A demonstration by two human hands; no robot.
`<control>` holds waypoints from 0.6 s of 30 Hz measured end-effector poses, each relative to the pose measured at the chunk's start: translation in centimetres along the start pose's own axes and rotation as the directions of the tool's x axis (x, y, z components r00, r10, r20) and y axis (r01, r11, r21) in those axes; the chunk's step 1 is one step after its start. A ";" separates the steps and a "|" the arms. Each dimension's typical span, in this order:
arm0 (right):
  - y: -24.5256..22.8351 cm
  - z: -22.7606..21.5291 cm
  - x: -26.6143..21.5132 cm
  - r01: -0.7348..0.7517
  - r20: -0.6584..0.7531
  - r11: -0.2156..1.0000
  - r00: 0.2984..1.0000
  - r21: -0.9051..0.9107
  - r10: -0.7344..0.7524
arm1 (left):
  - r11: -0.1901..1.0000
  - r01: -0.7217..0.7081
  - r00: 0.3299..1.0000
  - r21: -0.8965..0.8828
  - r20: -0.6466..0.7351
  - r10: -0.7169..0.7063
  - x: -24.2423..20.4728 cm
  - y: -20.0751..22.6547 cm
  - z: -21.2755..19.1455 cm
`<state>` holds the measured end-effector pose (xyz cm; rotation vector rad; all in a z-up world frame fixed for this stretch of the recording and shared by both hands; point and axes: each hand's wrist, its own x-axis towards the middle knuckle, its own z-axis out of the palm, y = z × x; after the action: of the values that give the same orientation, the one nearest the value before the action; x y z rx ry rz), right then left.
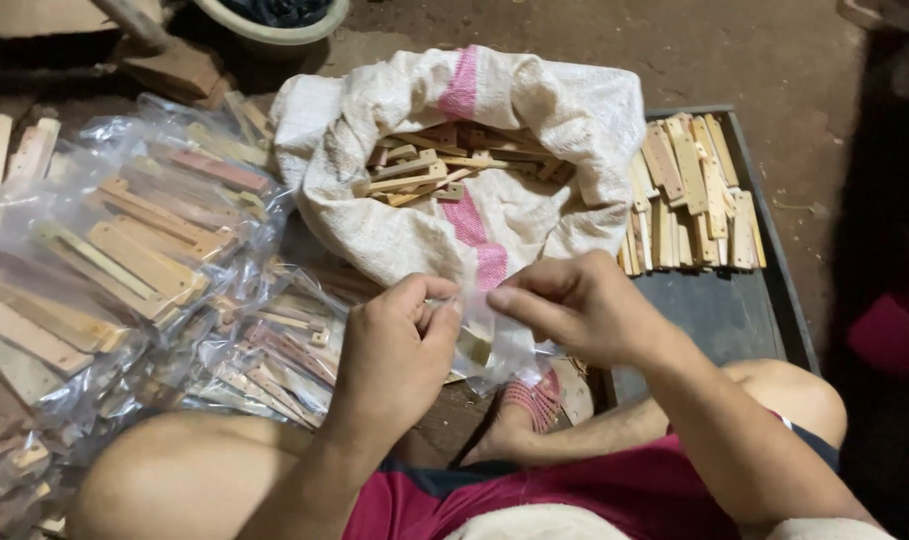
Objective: The person packs wooden strips into plastic bags by hand, taking them from a large white sack and placing them into the bags.
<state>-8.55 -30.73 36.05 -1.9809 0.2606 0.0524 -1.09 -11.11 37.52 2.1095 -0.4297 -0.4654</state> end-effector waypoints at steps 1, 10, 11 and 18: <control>1.8 -0.2 2.2 0.005 0.014 1.000 1.000 -0.002 -0.005 | 1.000 0.008 1.000 -0.003 -0.012 -0.008 0.1 -0.5 0.1; 21.2 6.9 22.3 -0.073 -0.328 0.959 0.944 -0.275 -0.023 | 0.999 0.050 0.996 0.016 -0.068 -0.049 2.0 -4.1 0.3; 20.0 7.7 22.9 0.013 -0.239 0.914 0.964 -0.406 -0.120 | 0.998 0.054 0.997 0.016 -0.061 -0.053 2.1 -4.1 0.2; 24.0 11.0 29.1 0.155 0.068 0.445 0.977 -0.882 -0.204 | 0.989 0.146 0.986 0.032 0.073 -0.148 3.1 -3.7 -0.8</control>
<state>15.75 -34.75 5.39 -3.0836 0.0206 -0.0053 2.44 -10.00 34.30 2.1635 -0.3254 -0.6292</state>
